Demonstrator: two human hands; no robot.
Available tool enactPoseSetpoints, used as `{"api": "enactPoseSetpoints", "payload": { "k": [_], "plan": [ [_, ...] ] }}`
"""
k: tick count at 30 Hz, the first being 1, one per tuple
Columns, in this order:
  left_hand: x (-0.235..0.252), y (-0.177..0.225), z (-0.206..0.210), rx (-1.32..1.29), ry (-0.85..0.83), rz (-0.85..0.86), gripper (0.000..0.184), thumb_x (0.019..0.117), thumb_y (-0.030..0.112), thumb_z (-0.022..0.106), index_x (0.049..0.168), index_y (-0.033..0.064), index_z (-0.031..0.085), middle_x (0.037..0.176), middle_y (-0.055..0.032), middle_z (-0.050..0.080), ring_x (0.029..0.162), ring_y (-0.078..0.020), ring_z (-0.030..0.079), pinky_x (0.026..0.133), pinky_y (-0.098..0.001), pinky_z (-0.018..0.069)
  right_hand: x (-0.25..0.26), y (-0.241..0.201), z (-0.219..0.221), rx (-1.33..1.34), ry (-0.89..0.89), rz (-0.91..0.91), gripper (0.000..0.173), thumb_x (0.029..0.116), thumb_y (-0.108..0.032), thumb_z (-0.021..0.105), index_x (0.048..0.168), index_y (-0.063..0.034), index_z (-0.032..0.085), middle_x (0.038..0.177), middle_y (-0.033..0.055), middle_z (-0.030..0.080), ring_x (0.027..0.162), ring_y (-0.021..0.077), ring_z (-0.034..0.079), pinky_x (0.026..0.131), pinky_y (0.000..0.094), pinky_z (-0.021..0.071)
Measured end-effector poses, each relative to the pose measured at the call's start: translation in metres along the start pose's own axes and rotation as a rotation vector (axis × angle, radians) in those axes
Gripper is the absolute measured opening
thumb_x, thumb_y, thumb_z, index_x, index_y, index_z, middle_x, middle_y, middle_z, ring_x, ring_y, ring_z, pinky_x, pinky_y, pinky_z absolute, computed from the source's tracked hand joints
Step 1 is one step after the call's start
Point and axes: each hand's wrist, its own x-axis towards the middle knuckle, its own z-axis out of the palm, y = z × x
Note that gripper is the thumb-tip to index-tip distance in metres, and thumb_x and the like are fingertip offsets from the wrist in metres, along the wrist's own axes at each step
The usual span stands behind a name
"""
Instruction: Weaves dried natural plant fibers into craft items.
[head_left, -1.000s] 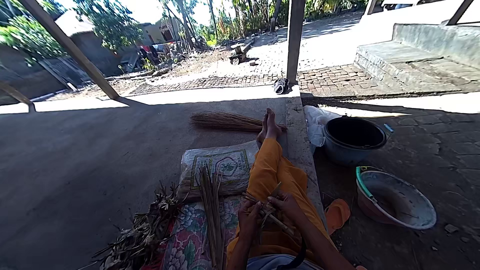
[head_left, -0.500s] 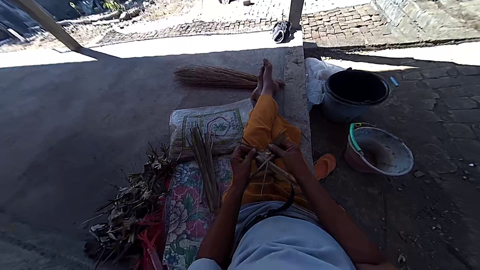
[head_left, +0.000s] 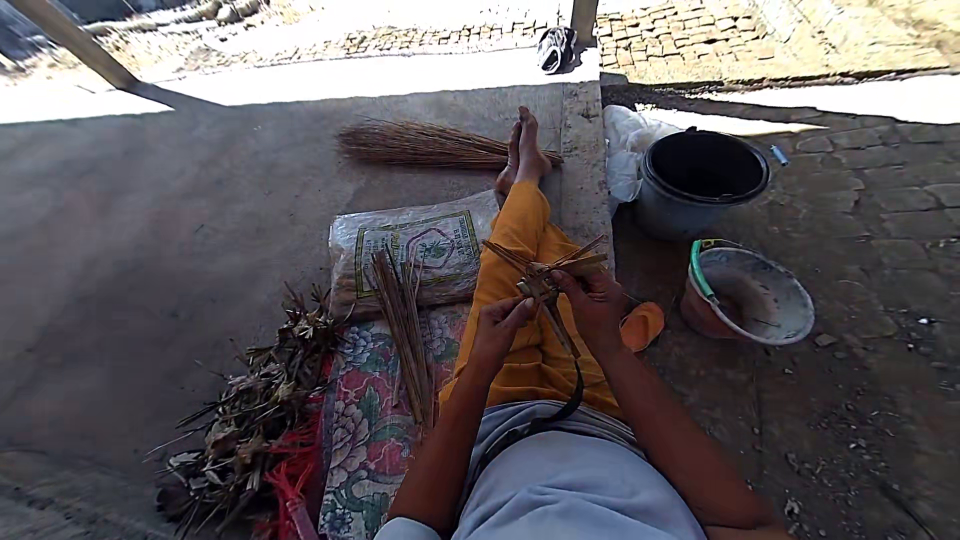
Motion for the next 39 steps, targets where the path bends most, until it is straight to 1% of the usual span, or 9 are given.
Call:
{"api": "enactPoseSetpoints", "payload": {
  "k": [4, 7, 9, 12, 20, 25, 30, 33, 39],
  "plan": [
    [-0.001, 0.0, 0.006, -0.312, 0.086, -0.126, 0.017, 0.1022, 0.003, 0.057, 0.094, -0.0018, 0.07, 0.073, -0.0022, 0.065, 0.063, -0.0061, 0.059, 0.061, -0.0192, 0.0509, -0.001, -0.002, 0.004, 0.114, 0.028, 0.071, 0.015, 0.0923, -0.001, 0.07, 0.107, -0.0021, 0.071, 0.096, -0.0012, 0.072, 0.084, 0.0039, 0.068, 0.081, 0.0239, 0.0592],
    [0.0, 0.0, 0.009, -0.325, 0.204, -0.034, 0.012, 0.0995, 0.0, 0.06, 0.094, -0.0016, 0.071, 0.078, -0.0033, 0.068, 0.068, -0.0063, 0.062, 0.064, -0.0197, 0.0523, 0.002, -0.007, 0.002, 0.071, -0.01, 0.188, 0.006, 0.0961, -0.005, 0.067, 0.102, -0.0041, 0.065, 0.081, -0.0027, 0.068, 0.07, 0.004, 0.064, 0.069, 0.0209, 0.0564],
    [0.001, 0.0, 0.01, -0.284, 0.261, 0.064, 0.009, 0.0967, -0.003, 0.063, 0.093, -0.0006, 0.071, 0.079, -0.0016, 0.07, 0.071, -0.0052, 0.064, 0.068, -0.0198, 0.0537, 0.005, -0.01, -0.003, -0.059, -0.173, 0.303, 0.014, 0.1005, -0.015, 0.064, 0.097, -0.0012, 0.065, 0.077, 0.0002, 0.064, 0.07, 0.0051, 0.061, 0.07, 0.0229, 0.0526],
    [0.003, -0.006, 0.012, -0.225, 0.259, 0.163, 0.008, 0.0945, -0.003, 0.065, 0.095, -0.0009, 0.072, 0.082, -0.001, 0.072, 0.077, -0.0052, 0.066, 0.074, -0.0219, 0.0546, 0.003, -0.009, 0.0, -0.057, -0.354, 0.434, 0.019, 0.1005, -0.018, 0.065, 0.096, -0.001, 0.073, 0.079, 0.0002, 0.068, 0.074, 0.0028, 0.061, 0.075, 0.0227, 0.051],
    [0.003, -0.016, 0.013, -0.136, 0.285, 0.17, 0.01, 0.0959, 0.001, 0.065, 0.099, -0.0025, 0.074, 0.096, -0.0049, 0.073, 0.094, -0.0068, 0.067, 0.09, -0.0252, 0.0528, 0.001, -0.006, 0.001, -0.017, -0.313, 0.392, 0.009, 0.0964, -0.008, 0.068, 0.092, -0.0014, 0.072, 0.084, 0.0018, 0.07, 0.077, 0.003, 0.063, 0.074, 0.02, 0.0522],
    [0.006, -0.021, 0.011, 0.042, 0.301, 0.303, 0.005, 0.0913, 0.001, 0.071, 0.093, -0.0003, 0.075, 0.088, -0.0025, 0.073, 0.087, -0.0045, 0.067, 0.085, -0.0234, 0.0539, 0.003, -0.007, 0.002, 0.051, -0.312, 0.433, 0.01, 0.0947, -0.008, 0.07, 0.086, -0.0023, 0.07, 0.075, -0.0004, 0.068, 0.069, 0.002, 0.061, 0.069, 0.0194, 0.0509],
    [0.004, -0.017, 0.011, 0.012, 0.267, 0.242, 0.007, 0.0933, 0.0, 0.068, 0.096, -0.0026, 0.074, 0.086, -0.0031, 0.074, 0.078, -0.0027, 0.067, 0.076, -0.0203, 0.056, 0.003, -0.009, 0.002, 0.079, -0.266, 0.497, 0.013, 0.095, -0.002, 0.067, 0.083, -0.002, 0.07, 0.07, -0.0011, 0.065, 0.064, 0.0018, 0.057, 0.065, 0.0187, 0.0477],
    [0.006, -0.018, 0.006, 0.117, 0.301, 0.296, 0.006, 0.092, 0.002, 0.07, 0.094, -0.0016, 0.075, 0.085, -0.0024, 0.073, 0.077, -0.0013, 0.067, 0.074, -0.0187, 0.0556, 0.007, -0.011, 0.0, 0.109, -0.294, 0.576, 0.013, 0.0966, -0.001, 0.065, 0.086, -0.0009, 0.071, 0.072, -0.0002, 0.067, 0.068, 0.0038, 0.061, 0.072, 0.0213, 0.0525],
    [0.008, -0.023, 0.004, 0.273, 0.332, 0.417, 0.006, 0.0879, 0.007, 0.07, 0.088, 0.0011, 0.073, 0.078, 0.0004, 0.071, 0.067, 0.0016, 0.063, 0.063, -0.0162, 0.0521, 0.009, -0.012, -0.002, 0.186, -0.357, 0.655, 0.005, 0.0938, 0.004, 0.066, 0.092, 0.0019, 0.071, 0.078, 0.0028, 0.07, 0.071, 0.007, 0.066, 0.073, 0.0231, 0.057]
  ]
}}
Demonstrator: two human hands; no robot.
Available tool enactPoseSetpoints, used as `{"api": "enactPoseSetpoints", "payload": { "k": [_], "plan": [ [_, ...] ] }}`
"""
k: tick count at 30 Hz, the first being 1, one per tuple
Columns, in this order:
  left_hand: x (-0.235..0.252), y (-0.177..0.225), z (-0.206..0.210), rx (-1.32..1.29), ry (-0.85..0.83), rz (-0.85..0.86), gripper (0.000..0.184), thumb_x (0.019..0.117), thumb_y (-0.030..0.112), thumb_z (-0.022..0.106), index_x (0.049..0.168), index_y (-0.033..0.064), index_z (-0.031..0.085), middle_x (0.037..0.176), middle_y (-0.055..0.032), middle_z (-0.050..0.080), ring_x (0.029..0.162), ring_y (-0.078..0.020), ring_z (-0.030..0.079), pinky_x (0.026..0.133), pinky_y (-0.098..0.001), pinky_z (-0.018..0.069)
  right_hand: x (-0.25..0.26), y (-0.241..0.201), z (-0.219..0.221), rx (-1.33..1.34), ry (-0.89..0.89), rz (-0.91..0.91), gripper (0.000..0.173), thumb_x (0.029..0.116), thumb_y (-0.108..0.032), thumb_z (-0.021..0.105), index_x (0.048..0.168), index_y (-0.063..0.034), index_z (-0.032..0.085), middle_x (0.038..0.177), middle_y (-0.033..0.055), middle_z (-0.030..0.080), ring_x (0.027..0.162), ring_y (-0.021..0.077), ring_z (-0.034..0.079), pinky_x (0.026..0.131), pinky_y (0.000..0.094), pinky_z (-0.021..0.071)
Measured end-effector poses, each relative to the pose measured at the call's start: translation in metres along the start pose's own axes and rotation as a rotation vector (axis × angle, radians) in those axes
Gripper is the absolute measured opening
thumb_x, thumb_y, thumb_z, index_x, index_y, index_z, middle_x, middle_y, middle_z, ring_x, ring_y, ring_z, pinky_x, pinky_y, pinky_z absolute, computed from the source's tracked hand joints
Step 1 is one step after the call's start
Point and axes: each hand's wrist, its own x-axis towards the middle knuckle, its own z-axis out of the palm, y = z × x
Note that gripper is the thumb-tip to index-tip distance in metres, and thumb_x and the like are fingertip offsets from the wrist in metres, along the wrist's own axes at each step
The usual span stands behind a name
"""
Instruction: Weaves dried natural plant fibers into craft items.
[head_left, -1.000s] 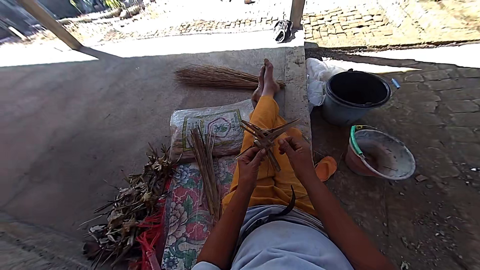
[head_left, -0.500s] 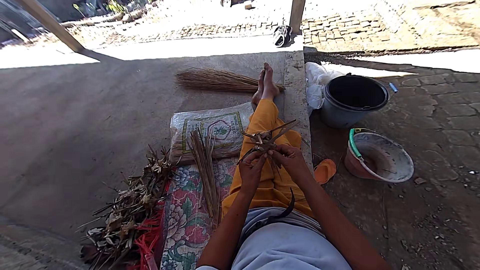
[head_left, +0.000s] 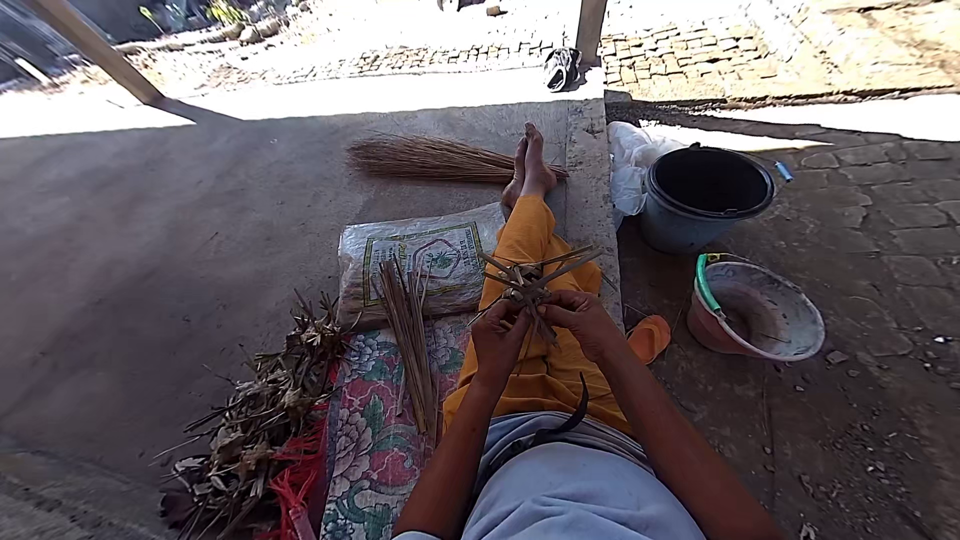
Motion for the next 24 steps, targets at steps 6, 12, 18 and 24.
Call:
{"api": "enactPoseSetpoints", "payload": {
  "k": [6, 12, 18, 24],
  "plan": [
    [0.002, 0.008, -0.01, -0.098, -0.124, -0.053, 0.007, 0.0928, 0.007, 0.067, 0.092, 0.0012, 0.071, 0.081, 0.0021, 0.07, 0.072, 0.0009, 0.064, 0.068, -0.0174, 0.0538, 0.0, 0.001, -0.001, 0.01, -0.001, 0.001, 0.006, 0.0932, 0.005, 0.066, 0.092, 0.0008, 0.07, 0.078, 0.0019, 0.07, 0.073, 0.0061, 0.066, 0.075, 0.023, 0.057],
    [0.001, -0.009, -0.004, 0.122, 0.059, 0.178, 0.014, 0.0877, 0.012, 0.071, 0.086, -0.0012, 0.075, 0.074, -0.0032, 0.07, 0.064, -0.0004, 0.062, 0.062, -0.018, 0.0512, -0.002, -0.002, -0.003, 0.119, -0.055, 0.088, 0.008, 0.095, 0.004, 0.065, 0.092, -0.0024, 0.069, 0.082, 0.0016, 0.07, 0.076, 0.0088, 0.066, 0.077, 0.0265, 0.0572],
    [0.0, 0.001, -0.005, -0.232, -0.076, -0.091, 0.008, 0.0932, -0.001, 0.066, 0.099, -0.0036, 0.072, 0.084, 0.0, 0.072, 0.077, -0.0011, 0.066, 0.075, -0.0209, 0.0562, -0.002, 0.007, 0.0, 0.049, -0.058, -0.175, 0.013, 0.0891, 0.004, 0.07, 0.1, -0.0003, 0.075, 0.11, 0.0051, 0.072, 0.104, 0.0083, 0.066, 0.094, 0.0251, 0.0546],
    [0.0, 0.005, -0.01, -0.212, -0.184, -0.112, 0.01, 0.0973, 0.003, 0.061, 0.099, -0.0023, 0.07, 0.085, 0.0011, 0.07, 0.076, -0.0018, 0.065, 0.075, -0.0213, 0.0563, 0.003, 0.016, -0.002, -0.132, 0.011, -0.389, 0.006, 0.0855, -0.005, 0.077, 0.091, -0.0036, 0.076, 0.115, 0.0052, 0.069, 0.108, 0.0085, 0.063, 0.095, 0.0253, 0.0532]
  ]
}}
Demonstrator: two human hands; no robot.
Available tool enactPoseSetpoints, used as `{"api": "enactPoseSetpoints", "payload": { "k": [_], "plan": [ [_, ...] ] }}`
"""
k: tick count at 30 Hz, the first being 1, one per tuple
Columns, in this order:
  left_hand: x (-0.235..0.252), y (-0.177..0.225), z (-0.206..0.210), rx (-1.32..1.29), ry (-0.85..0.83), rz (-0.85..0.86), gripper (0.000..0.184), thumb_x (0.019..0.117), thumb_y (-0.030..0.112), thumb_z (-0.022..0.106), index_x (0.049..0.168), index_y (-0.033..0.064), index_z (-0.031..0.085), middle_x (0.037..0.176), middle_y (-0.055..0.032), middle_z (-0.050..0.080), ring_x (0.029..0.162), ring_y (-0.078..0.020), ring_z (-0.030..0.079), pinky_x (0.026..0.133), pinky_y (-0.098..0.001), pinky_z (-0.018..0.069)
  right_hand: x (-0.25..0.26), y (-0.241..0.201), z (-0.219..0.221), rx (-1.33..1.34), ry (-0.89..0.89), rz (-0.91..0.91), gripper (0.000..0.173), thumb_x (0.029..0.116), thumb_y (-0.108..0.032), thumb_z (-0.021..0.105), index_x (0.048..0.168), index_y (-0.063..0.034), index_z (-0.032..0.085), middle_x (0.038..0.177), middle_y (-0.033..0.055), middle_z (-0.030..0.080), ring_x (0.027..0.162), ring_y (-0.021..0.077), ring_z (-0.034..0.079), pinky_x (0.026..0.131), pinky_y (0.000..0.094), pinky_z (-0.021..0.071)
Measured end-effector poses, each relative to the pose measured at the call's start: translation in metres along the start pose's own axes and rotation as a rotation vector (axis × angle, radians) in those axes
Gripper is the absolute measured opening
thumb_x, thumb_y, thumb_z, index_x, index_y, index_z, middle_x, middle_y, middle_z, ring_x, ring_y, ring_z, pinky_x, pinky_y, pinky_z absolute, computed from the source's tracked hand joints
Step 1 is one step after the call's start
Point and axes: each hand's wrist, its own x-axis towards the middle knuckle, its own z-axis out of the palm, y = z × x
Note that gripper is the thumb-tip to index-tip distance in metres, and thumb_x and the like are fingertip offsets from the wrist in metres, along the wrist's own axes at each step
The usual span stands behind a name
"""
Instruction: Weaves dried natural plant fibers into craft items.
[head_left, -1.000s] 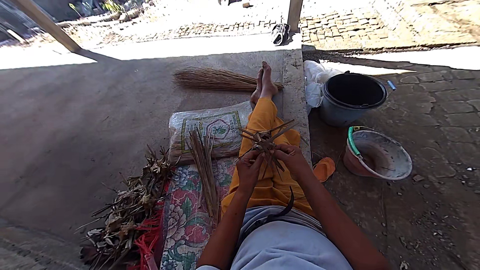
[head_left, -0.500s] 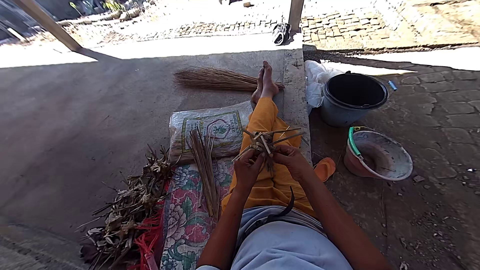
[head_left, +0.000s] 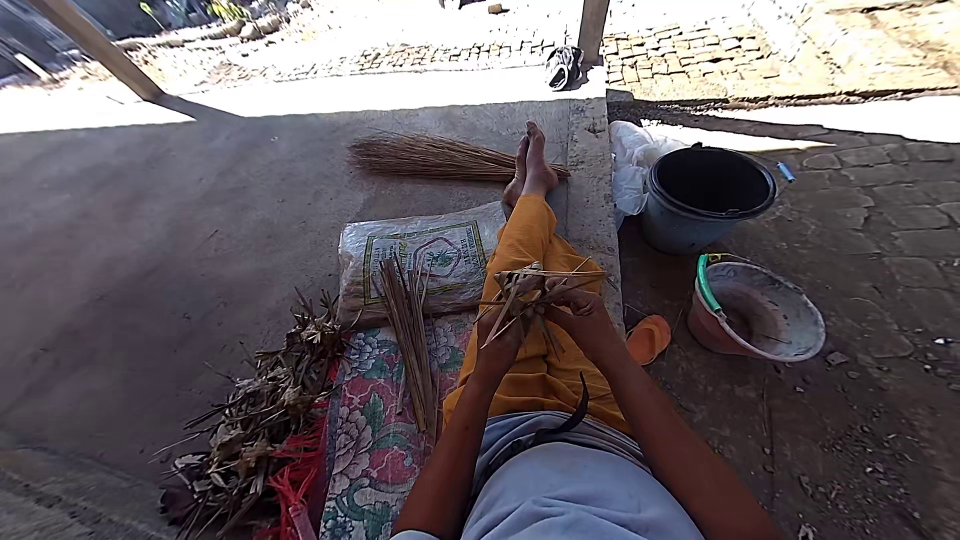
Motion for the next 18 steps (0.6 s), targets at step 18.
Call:
{"api": "enactPoseSetpoints", "payload": {
  "k": [18],
  "plan": [
    [0.005, 0.023, -0.014, -0.338, -0.097, -0.475, 0.01, 0.1009, 0.0, 0.057, 0.096, -0.0008, 0.065, 0.073, -0.0025, 0.068, 0.062, -0.0076, 0.065, 0.061, -0.0213, 0.0567, 0.001, 0.002, -0.011, -0.322, -0.14, -0.095, 0.015, 0.0923, -0.012, 0.072, 0.1, -0.0001, 0.076, 0.098, 0.0069, 0.072, 0.093, 0.0048, 0.064, 0.088, 0.0231, 0.0518]
  ]
}}
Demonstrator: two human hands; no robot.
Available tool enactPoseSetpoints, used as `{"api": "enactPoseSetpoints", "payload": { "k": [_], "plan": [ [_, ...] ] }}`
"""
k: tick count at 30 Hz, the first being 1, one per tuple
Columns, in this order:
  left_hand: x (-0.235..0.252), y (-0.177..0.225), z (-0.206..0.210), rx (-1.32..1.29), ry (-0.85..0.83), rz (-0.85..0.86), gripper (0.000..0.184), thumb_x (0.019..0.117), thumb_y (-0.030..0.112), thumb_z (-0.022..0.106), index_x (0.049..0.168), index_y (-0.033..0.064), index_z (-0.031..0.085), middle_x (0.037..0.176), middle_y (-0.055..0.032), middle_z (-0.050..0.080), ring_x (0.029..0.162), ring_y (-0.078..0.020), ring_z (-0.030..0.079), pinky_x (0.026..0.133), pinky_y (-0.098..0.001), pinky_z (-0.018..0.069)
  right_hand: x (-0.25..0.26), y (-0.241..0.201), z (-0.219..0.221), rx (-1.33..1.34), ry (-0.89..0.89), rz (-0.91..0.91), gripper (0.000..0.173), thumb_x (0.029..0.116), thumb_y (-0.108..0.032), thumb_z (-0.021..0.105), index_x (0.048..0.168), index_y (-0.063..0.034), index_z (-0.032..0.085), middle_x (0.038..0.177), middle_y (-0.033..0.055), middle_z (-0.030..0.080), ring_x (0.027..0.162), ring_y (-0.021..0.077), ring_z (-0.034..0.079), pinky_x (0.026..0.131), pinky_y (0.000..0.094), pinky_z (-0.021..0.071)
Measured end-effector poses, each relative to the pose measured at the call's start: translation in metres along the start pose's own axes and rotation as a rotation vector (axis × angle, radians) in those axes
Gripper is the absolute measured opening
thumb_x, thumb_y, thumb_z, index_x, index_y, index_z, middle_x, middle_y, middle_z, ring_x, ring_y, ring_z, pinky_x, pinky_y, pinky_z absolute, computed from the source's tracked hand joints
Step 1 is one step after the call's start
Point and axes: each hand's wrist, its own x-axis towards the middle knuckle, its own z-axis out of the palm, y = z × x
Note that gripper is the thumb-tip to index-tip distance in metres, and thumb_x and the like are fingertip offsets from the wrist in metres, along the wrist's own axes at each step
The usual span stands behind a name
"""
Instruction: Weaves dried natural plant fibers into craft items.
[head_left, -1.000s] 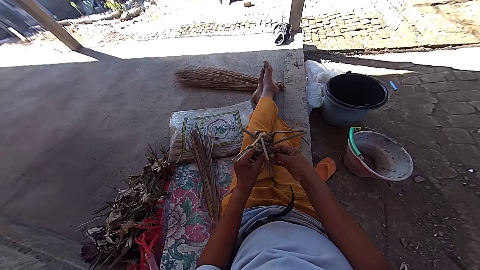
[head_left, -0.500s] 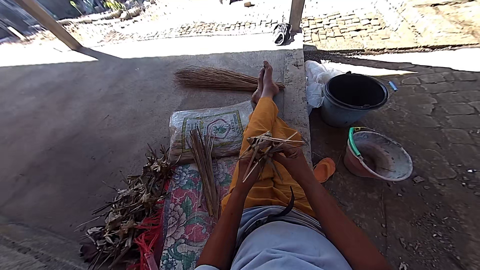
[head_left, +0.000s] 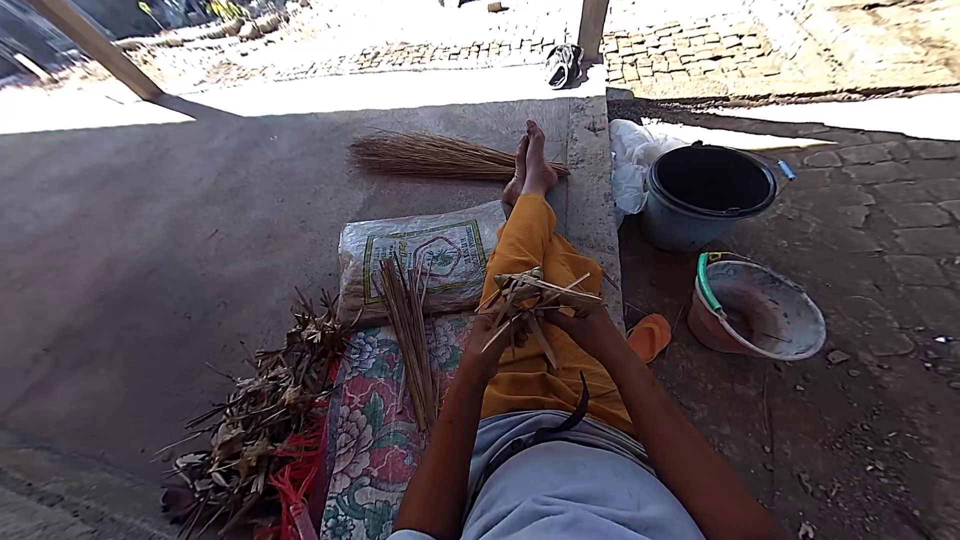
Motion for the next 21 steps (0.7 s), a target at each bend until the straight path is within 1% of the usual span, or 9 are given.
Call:
{"api": "enactPoseSetpoints", "payload": {
  "k": [1, 3, 5, 7, 9, 11, 12, 17, 21],
  "plan": [
    [0.0, 0.0, 0.0, -0.035, -0.008, -0.027, 0.009, 0.1015, 0.001, 0.056, 0.099, -0.0009, 0.064, 0.076, -0.0032, 0.067, 0.063, -0.008, 0.065, 0.062, -0.0219, 0.0569, 0.0, 0.003, 0.001, -0.037, 0.0, -0.041, 0.015, 0.0933, -0.012, 0.071, 0.1, -0.0003, 0.077, 0.097, 0.0087, 0.072, 0.092, 0.008, 0.064, 0.088, 0.0269, 0.0518],
    [0.0, -0.002, 0.004, -0.115, 0.029, -0.051, 0.006, 0.1005, -0.001, 0.058, 0.1, -0.002, 0.064, 0.078, -0.0053, 0.068, 0.064, -0.009, 0.065, 0.063, -0.0224, 0.0576, 0.001, 0.006, 0.004, -0.114, 0.007, -0.101, 0.014, 0.0941, -0.013, 0.069, 0.096, -0.0022, 0.078, 0.092, 0.0081, 0.074, 0.088, 0.0122, 0.066, 0.087, 0.034, 0.0522],
    [0.001, -0.007, 0.009, -0.136, 0.089, -0.035, 0.005, 0.0986, -0.004, 0.06, 0.101, -0.0034, 0.063, 0.078, -0.0071, 0.07, 0.063, -0.0096, 0.066, 0.061, -0.022, 0.0571, 0.0, 0.009, 0.007, -0.163, 0.001, -0.129, 0.015, 0.0957, -0.013, 0.067, 0.094, -0.0017, 0.078, 0.092, 0.0095, 0.074, 0.09, 0.0179, 0.068, 0.088, 0.0396, 0.0513],
    [0.002, -0.011, 0.011, -0.095, 0.12, -0.005, 0.006, 0.0969, -0.005, 0.062, 0.103, -0.0034, 0.062, 0.079, -0.0073, 0.07, 0.063, -0.0089, 0.065, 0.059, -0.0208, 0.0556, 0.0, 0.011, 0.01, -0.16, 0.002, -0.12, 0.016, 0.0956, -0.011, 0.066, 0.094, -0.0003, 0.077, 0.09, 0.0108, 0.074, 0.089, 0.0172, 0.068, 0.088, 0.0372, 0.0526],
    [0.002, -0.013, 0.01, -0.04, 0.146, 0.023, 0.008, 0.0946, -0.003, 0.066, 0.102, -0.0029, 0.064, 0.08, -0.0057, 0.07, 0.063, -0.0068, 0.063, 0.057, -0.0192, 0.0525, 0.0, 0.009, 0.009, -0.101, -0.016, -0.061, 0.015, 0.0955, -0.009, 0.065, 0.095, 0.0012, 0.076, 0.089, 0.0099, 0.073, 0.086, 0.0108, 0.066, 0.086, 0.0299, 0.0521],
    [0.003, -0.014, 0.01, -0.003, 0.168, 0.049, 0.006, 0.0941, -0.002, 0.068, 0.1, -0.0013, 0.067, 0.081, -0.0037, 0.07, 0.063, -0.0043, 0.061, 0.056, -0.0175, 0.049, 0.0, 0.005, 0.008, -0.022, -0.047, 0.022, 0.013, 0.0963, -0.008, 0.065, 0.093, 0.0018, 0.073, 0.087, 0.005, 0.071, 0.082, 0.0016, 0.064, 0.083, 0.0205, 0.0518],
    [0.003, -0.014, 0.011, 0.0, 0.179, 0.053, 0.005, 0.0948, -0.001, 0.068, 0.099, -0.0012, 0.067, 0.082, -0.0036, 0.071, 0.063, -0.0042, 0.061, 0.056, -0.0174, 0.0487, 0.001, 0.004, 0.008, 0.021, -0.059, 0.053, 0.012, 0.0964, -0.008, 0.065, 0.092, 0.0013, 0.072, 0.086, 0.0027, 0.07, 0.081, -0.001, 0.063, 0.082, 0.0182, 0.0519],
    [0.003, -0.014, 0.013, 0.013, 0.21, 0.068, 0.002, 0.0959, -0.001, 0.066, 0.097, -0.0021, 0.068, 0.081, -0.0034, 0.07, 0.066, -0.0051, 0.062, 0.059, -0.0183, 0.0502, 0.001, 0.001, 0.008, 0.212, -0.133, 0.176, 0.008, 0.0962, -0.005, 0.065, 0.092, -0.0001, 0.069, 0.084, -0.0004, 0.07, 0.078, -0.001, 0.064, 0.078, 0.0182, 0.0534],
    [0.004, -0.016, 0.01, 0.103, 0.156, 0.133, 0.005, 0.0975, -0.001, 0.062, 0.097, -0.0009, 0.067, 0.081, -0.0004, 0.069, 0.073, -0.0034, 0.063, 0.07, -0.0191, 0.0513, 0.0, 0.003, 0.006, 0.299, -0.194, 0.24, 0.005, 0.0966, -0.003, 0.064, 0.094, -0.0007, 0.068, 0.084, -0.001, 0.069, 0.077, 0.0008, 0.063, 0.075, 0.0192, 0.0528]
  ]
}}
